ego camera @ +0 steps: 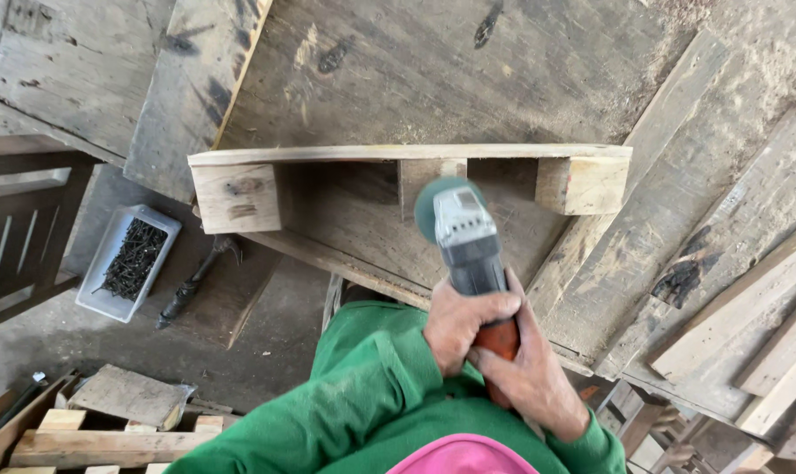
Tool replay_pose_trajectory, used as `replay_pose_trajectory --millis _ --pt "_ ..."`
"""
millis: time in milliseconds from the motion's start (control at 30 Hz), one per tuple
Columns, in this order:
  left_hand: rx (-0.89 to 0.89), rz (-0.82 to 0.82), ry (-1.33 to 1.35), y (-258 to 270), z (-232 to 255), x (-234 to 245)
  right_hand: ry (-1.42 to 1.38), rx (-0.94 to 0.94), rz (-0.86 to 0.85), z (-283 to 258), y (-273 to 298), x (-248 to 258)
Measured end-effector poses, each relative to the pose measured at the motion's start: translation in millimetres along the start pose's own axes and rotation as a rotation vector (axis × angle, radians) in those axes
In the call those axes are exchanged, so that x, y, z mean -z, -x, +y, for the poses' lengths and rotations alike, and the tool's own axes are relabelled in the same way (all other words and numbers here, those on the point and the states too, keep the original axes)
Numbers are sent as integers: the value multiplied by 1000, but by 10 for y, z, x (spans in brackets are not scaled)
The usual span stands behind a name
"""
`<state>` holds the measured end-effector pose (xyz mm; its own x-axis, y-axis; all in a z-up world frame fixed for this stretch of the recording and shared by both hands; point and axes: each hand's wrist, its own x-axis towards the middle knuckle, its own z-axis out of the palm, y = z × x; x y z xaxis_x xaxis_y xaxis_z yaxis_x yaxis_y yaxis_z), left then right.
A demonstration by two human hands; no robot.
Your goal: The person uses an angle grinder with a sanding disc to smooth the edges and surfaces of a wooden pallet. The person moves the tool along the wood, generating sawdust, and briefly pauses to wipe the surface with a hand.
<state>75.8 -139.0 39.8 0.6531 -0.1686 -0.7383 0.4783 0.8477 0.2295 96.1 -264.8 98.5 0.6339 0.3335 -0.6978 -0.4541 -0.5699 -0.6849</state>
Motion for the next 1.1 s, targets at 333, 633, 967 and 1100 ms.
replay_pose_trajectory --millis 333,633,967,1100 --pt "-53 42 -30 64 283 146 63 17 -45 -190 -136 -217" --pt "-66 45 -37 46 414 173 117 157 -53 -248 -190 -248" --pt "-94 30 -20 102 337 280 214 18 -14 -254 -254 -281" --pt "-91 21 -6 133 290 335 226 8 -34 -206 -275 -282"
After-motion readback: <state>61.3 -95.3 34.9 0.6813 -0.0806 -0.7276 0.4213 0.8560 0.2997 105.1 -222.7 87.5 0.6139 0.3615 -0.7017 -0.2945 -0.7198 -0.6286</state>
